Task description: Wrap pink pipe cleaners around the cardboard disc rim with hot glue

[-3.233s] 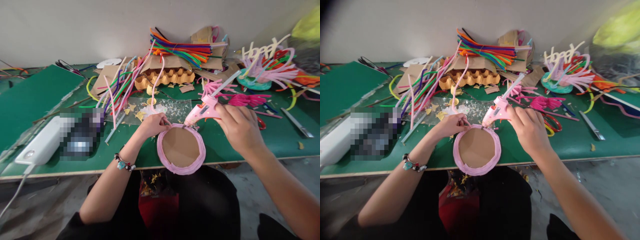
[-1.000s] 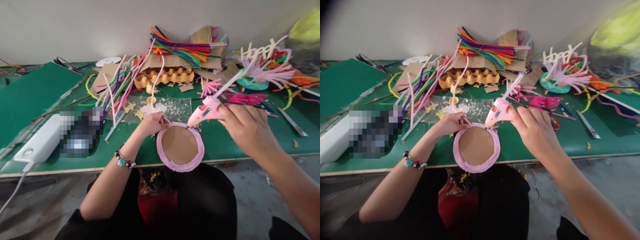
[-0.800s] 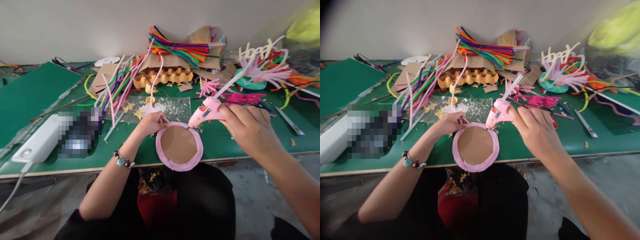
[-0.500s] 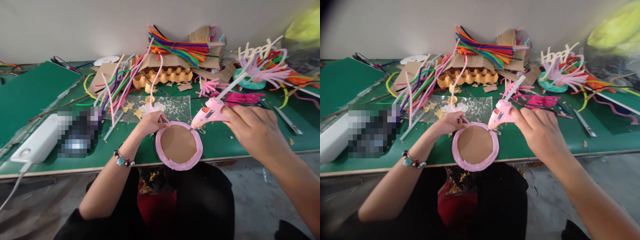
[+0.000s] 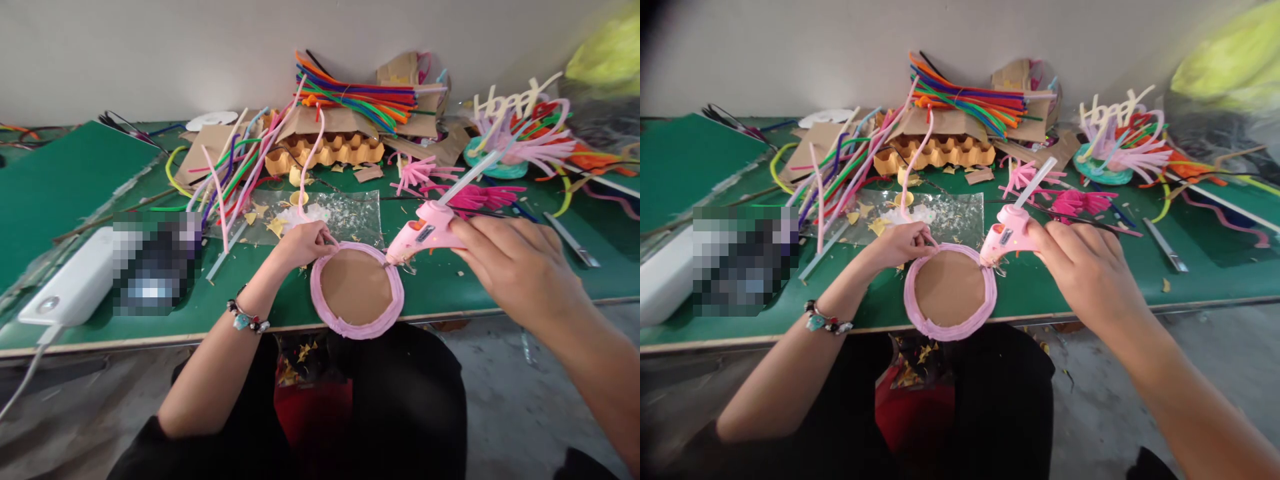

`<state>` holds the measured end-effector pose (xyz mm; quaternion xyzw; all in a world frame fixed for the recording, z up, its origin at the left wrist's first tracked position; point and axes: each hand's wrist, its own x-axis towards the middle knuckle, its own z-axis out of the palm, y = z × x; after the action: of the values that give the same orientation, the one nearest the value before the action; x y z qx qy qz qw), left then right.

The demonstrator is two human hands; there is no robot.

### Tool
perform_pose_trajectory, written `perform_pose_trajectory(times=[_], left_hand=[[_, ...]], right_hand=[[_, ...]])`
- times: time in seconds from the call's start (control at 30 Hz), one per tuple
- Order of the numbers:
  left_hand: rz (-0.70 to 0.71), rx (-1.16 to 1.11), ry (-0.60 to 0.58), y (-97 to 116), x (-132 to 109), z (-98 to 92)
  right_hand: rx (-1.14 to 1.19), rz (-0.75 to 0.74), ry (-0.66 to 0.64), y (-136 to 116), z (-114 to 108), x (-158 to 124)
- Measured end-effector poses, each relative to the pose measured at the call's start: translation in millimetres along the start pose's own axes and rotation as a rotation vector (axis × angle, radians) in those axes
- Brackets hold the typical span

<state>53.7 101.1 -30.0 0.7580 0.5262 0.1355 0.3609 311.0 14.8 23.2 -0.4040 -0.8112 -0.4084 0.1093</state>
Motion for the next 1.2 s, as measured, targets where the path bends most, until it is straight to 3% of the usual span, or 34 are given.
perform_pose_trajectory(times=[0.5,1.2], left_hand=[[0.002,-0.034,0.038,-4,2,2.9],[0.004,0.024,0.020,0,-1,-0.6]], right_hand=[[-0.002,0.033,-0.006,-5,8,14],[0.034,-0.031,-0.071,1,-12,2]])
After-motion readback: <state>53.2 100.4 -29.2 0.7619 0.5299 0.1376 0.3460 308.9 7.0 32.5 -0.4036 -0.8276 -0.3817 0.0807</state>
